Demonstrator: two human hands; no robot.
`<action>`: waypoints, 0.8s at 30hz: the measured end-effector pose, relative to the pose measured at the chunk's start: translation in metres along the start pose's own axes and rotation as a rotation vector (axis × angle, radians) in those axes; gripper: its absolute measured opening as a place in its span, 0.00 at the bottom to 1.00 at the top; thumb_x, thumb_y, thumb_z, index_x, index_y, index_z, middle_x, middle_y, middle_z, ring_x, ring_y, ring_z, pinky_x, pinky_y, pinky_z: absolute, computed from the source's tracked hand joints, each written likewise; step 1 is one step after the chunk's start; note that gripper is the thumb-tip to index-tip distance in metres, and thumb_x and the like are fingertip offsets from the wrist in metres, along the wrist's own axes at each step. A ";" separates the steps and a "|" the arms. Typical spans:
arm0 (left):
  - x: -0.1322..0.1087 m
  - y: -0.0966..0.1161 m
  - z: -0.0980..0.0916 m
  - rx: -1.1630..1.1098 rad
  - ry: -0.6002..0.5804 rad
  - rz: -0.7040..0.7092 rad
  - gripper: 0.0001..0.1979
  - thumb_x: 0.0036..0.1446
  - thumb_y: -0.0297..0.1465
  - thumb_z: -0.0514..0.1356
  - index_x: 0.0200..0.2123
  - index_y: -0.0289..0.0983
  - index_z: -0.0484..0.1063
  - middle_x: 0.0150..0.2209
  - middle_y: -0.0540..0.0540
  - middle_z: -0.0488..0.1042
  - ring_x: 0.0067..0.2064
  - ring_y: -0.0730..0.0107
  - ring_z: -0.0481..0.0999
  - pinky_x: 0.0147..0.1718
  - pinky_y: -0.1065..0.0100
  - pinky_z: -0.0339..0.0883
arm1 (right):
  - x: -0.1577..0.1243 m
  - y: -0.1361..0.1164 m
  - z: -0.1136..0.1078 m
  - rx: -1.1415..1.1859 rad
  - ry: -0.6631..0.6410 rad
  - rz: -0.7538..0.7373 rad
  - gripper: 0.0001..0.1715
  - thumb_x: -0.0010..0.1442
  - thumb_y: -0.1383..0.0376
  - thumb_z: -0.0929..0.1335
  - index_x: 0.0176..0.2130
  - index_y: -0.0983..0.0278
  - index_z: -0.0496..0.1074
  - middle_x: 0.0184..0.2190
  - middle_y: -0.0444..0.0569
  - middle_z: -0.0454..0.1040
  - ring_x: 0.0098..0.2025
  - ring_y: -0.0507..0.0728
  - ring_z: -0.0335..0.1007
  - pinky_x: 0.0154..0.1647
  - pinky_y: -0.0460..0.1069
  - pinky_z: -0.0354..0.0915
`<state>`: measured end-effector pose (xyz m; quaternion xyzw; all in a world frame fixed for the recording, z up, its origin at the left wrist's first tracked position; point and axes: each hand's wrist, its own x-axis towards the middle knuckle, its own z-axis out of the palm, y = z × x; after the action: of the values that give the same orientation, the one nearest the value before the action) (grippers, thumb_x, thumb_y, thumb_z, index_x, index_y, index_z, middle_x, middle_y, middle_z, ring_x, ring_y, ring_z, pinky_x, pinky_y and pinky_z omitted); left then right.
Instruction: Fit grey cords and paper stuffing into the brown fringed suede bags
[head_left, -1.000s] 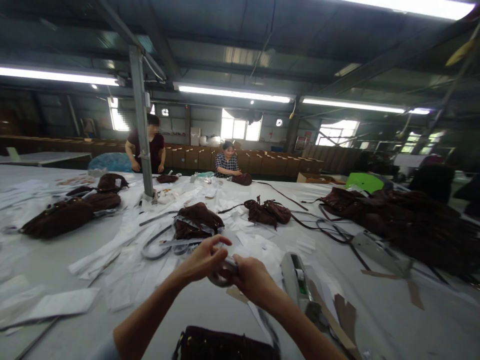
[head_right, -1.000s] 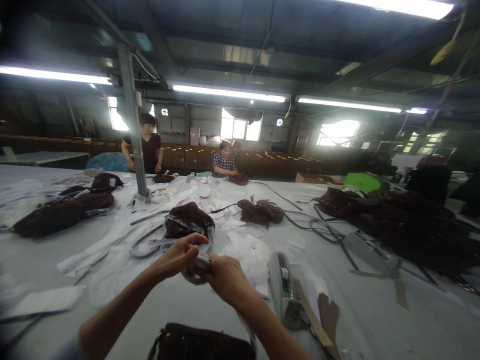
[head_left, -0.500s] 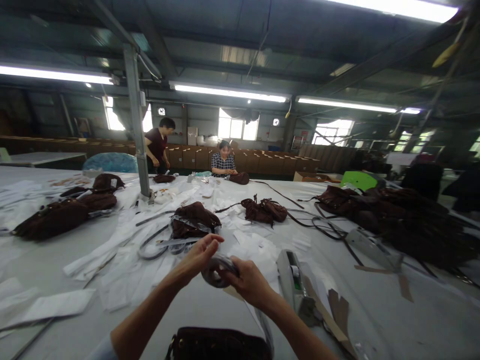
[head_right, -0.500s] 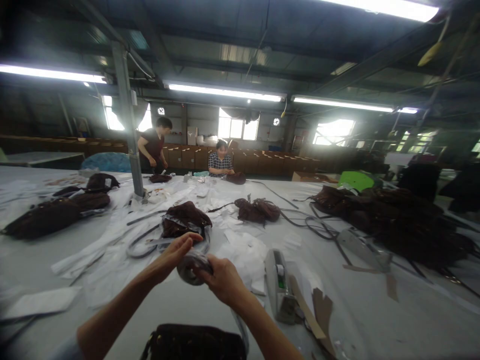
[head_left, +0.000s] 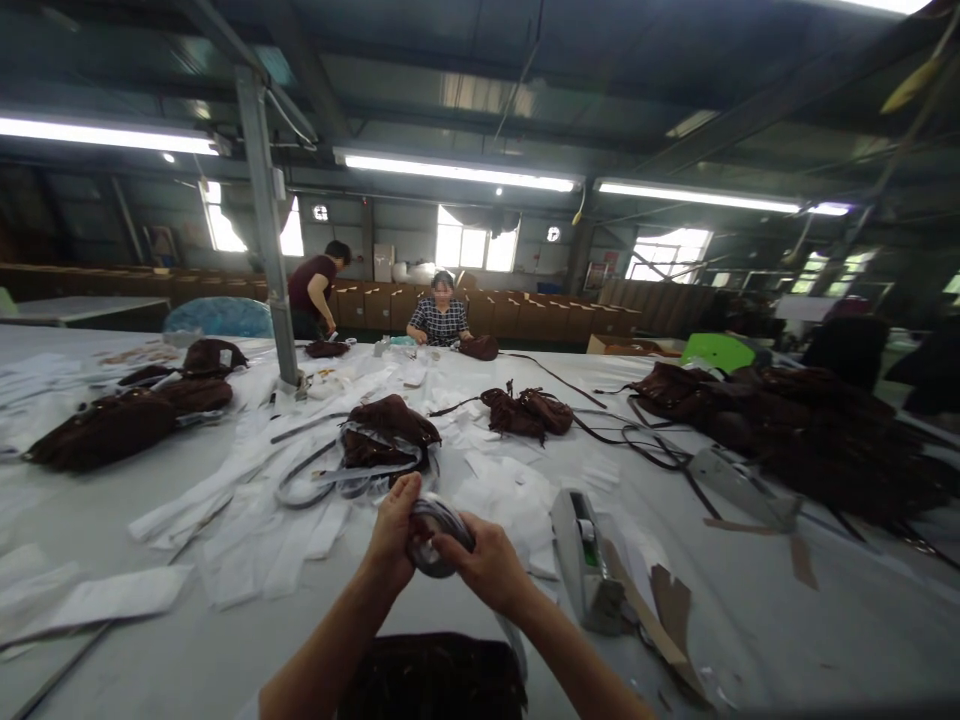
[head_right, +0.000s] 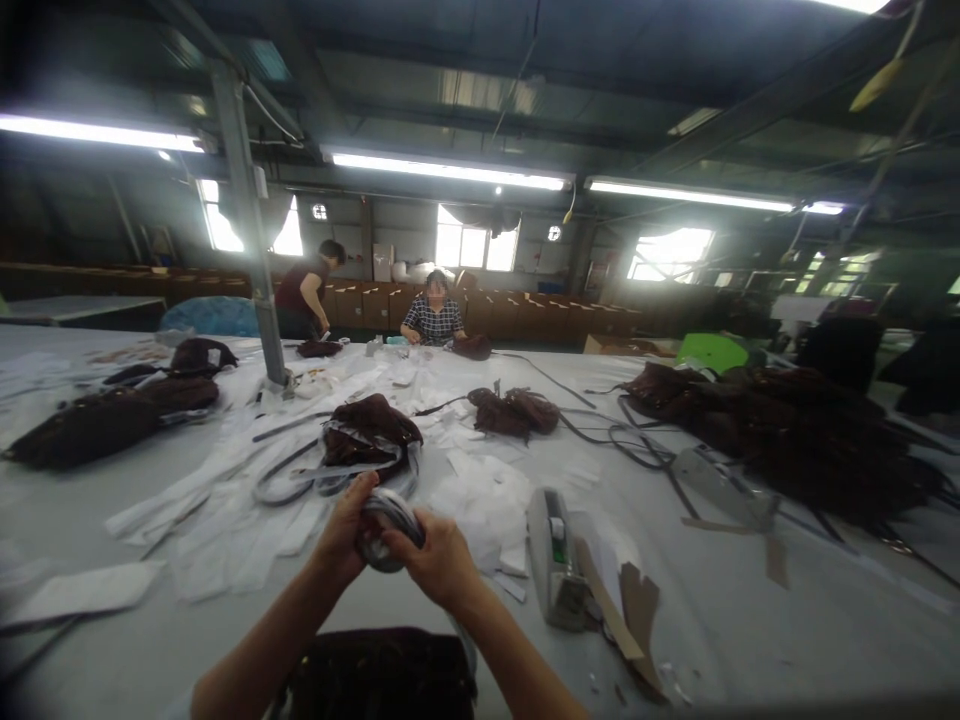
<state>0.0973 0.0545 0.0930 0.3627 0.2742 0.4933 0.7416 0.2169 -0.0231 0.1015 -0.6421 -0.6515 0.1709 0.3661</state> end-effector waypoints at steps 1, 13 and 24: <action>0.001 0.001 -0.003 0.066 -0.050 -0.015 0.22 0.44 0.48 0.64 0.33 0.38 0.63 0.16 0.61 0.56 0.14 0.84 0.52 0.13 0.79 0.46 | -0.002 0.005 0.001 0.015 -0.024 -0.004 0.19 0.60 0.52 0.63 0.36 0.65 0.71 0.28 0.45 0.74 0.30 0.52 0.68 0.29 0.44 0.57; -0.001 -0.001 -0.012 0.722 -0.453 -0.015 0.20 0.49 0.43 0.62 0.40 0.34 0.72 0.21 0.51 0.71 0.20 0.75 0.66 0.19 0.75 0.55 | -0.010 0.018 0.010 0.047 -0.099 0.026 0.19 0.47 0.56 0.73 0.38 0.62 0.73 0.27 0.41 0.73 0.28 0.52 0.66 0.28 0.45 0.57; -0.002 -0.051 -0.019 0.186 -0.085 -0.178 0.25 0.42 0.46 0.66 0.36 0.38 0.62 0.15 0.61 0.58 0.14 0.83 0.55 0.11 0.80 0.44 | -0.020 0.040 0.016 -0.126 -0.090 0.145 0.21 0.55 0.48 0.66 0.27 0.64 0.66 0.20 0.39 0.65 0.24 0.49 0.59 0.25 0.45 0.49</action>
<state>0.1089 0.0451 0.0411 0.4245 0.3182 0.3822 0.7566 0.2325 -0.0332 0.0574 -0.7011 -0.6286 0.1843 0.2817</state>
